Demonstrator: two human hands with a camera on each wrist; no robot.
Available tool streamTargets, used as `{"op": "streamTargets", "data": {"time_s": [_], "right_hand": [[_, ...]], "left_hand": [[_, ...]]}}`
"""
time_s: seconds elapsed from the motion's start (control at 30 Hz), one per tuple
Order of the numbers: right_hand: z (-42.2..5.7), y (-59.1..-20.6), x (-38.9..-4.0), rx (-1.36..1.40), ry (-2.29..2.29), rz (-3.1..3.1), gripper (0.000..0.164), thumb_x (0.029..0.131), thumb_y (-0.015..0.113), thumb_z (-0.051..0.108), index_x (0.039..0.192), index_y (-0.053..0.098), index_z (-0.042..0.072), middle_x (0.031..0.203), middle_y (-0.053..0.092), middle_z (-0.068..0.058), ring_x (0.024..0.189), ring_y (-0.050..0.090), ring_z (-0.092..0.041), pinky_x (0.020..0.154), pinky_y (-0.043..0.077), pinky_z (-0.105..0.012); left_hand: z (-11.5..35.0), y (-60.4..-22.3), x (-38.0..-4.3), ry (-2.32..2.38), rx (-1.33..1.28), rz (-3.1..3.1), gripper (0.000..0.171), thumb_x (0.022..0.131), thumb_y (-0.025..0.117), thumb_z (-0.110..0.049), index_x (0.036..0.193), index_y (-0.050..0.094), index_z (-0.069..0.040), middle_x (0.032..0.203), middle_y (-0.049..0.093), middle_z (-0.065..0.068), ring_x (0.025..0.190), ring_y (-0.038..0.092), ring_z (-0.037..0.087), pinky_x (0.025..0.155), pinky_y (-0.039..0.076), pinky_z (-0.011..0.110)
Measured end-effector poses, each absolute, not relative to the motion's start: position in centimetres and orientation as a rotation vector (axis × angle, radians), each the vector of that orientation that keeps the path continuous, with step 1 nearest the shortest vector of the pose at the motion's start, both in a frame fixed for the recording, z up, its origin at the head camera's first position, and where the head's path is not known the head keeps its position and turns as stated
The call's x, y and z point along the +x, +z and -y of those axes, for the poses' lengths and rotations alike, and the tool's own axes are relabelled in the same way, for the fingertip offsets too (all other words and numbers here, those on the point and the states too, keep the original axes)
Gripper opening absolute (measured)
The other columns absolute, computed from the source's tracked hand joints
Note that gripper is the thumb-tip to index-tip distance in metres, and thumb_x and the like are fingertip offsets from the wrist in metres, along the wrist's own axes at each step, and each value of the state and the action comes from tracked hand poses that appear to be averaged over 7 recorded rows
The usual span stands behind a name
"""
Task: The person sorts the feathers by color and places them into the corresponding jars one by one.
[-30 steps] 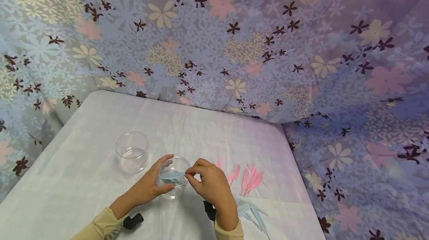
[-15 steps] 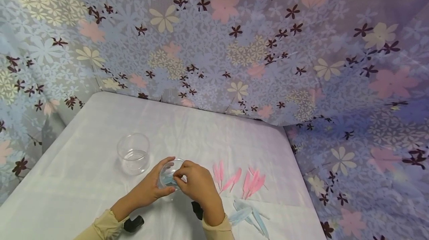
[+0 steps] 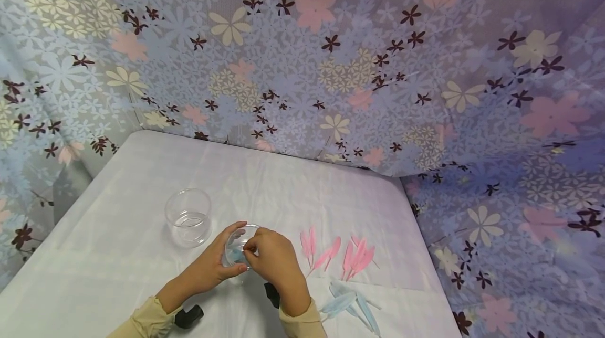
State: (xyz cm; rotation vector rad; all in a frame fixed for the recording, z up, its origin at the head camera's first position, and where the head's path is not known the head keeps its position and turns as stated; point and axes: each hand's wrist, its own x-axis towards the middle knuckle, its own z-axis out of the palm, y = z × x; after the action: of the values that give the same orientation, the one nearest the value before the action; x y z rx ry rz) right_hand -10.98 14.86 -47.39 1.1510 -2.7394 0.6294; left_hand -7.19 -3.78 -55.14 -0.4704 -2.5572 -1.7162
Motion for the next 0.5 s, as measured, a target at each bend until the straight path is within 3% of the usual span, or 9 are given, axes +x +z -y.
{"op": "streamTargets", "data": {"time_s": [0.2, 0.5], "right_hand": [[-14.7, -47.3, -10.8, 1.121, 0.629, 2.782, 0.007, 0.087, 0.076, 0.015, 0.087, 0.082, 0.015, 0.081, 0.067, 0.01, 0.07, 0.064, -0.011, 0.06, 0.046, -0.018], [-17.0, -46.5, -10.8, 1.129, 0.917, 2.665, 0.011, 0.093, 0.074, 0.021, 0.099, 0.081, 0.016, 0.092, 0.069, 0.012, 0.065, 0.052, -0.003, 0.058, 0.044, -0.019]], "left_hand": [[3.8, -55.3, -7.1, -1.722, -0.466, 2.56, 0.086, 0.088, 0.075, -0.047, 0.155, 0.021, -0.047, 0.156, 0.038, 0.015, 0.142, 0.041, 0.034, 0.106, 0.039, 0.056], [3.8, -55.0, -7.1, -1.689, -0.463, 2.57, 0.087, 0.089, 0.076, -0.04, 0.156, 0.021, -0.043, 0.155, 0.038, 0.015, 0.142, 0.04, 0.033, 0.107, 0.037, 0.061]]}}
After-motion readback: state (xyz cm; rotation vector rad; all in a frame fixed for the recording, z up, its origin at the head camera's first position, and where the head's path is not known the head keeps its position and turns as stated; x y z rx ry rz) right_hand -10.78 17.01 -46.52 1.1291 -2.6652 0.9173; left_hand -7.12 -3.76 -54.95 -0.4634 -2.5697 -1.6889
